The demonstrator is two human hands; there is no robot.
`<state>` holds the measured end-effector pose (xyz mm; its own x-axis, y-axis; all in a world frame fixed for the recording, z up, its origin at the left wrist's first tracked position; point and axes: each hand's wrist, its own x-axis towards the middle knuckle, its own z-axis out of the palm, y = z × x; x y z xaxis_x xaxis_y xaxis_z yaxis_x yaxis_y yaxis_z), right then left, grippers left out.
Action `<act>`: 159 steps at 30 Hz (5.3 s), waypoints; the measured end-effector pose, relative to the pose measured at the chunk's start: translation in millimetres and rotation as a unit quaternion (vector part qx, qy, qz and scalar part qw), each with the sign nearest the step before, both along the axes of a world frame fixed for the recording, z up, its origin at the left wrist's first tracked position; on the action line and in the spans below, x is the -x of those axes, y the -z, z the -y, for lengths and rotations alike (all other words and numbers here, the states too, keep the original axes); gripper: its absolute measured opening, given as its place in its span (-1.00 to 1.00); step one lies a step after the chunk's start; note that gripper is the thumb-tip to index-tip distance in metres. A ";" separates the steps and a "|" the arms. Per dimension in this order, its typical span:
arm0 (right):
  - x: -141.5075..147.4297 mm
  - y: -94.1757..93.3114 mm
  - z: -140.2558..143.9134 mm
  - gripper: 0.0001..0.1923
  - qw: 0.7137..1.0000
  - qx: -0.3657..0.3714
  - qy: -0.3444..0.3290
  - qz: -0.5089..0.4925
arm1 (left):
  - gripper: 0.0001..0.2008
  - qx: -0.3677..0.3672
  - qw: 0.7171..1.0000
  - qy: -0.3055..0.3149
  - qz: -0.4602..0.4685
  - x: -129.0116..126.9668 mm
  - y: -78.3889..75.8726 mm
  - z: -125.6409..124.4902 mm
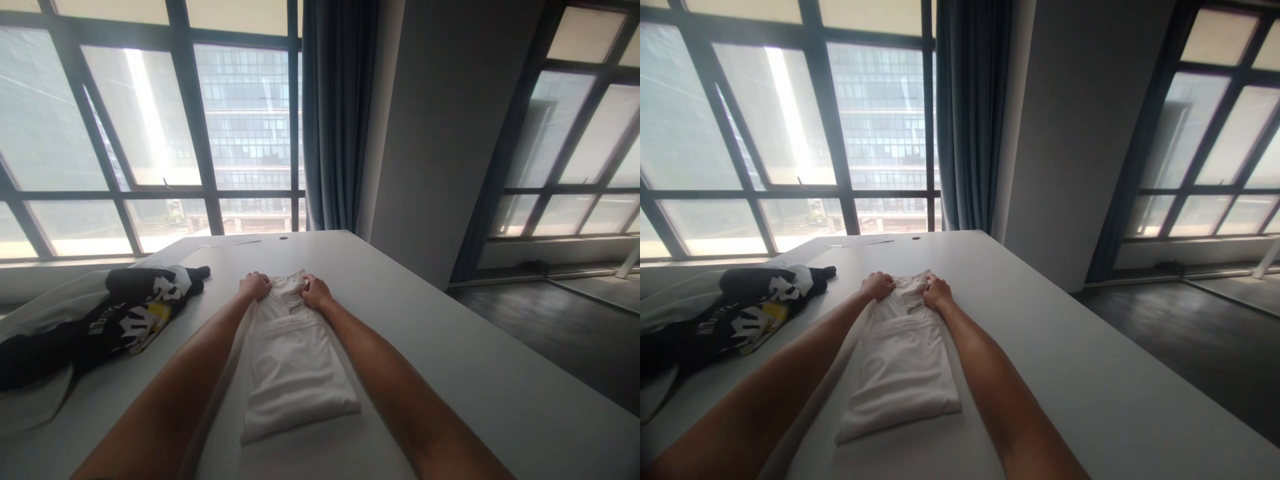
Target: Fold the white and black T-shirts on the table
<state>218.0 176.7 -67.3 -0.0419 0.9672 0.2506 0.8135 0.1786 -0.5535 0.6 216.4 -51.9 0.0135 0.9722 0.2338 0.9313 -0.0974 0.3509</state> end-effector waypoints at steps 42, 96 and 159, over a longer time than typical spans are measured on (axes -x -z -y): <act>-1.9 -8.5 33.3 -0.36 0.977 0.134 -0.112 0.123 | -0.30 0.050 0.983 0.164 -0.068 37.0 11.1 94.4; 7.8 -22.4 100.0 -0.70 0.994 -0.081 -0.066 0.030 | -0.47 -0.055 0.981 0.088 0.161 25.9 -0.7 135.6; -73.1 -5.8 54.1 -0.44 0.975 0.032 0.214 0.042 | -0.44 0.028 0.991 0.083 -0.102 92.2 28.2 198.3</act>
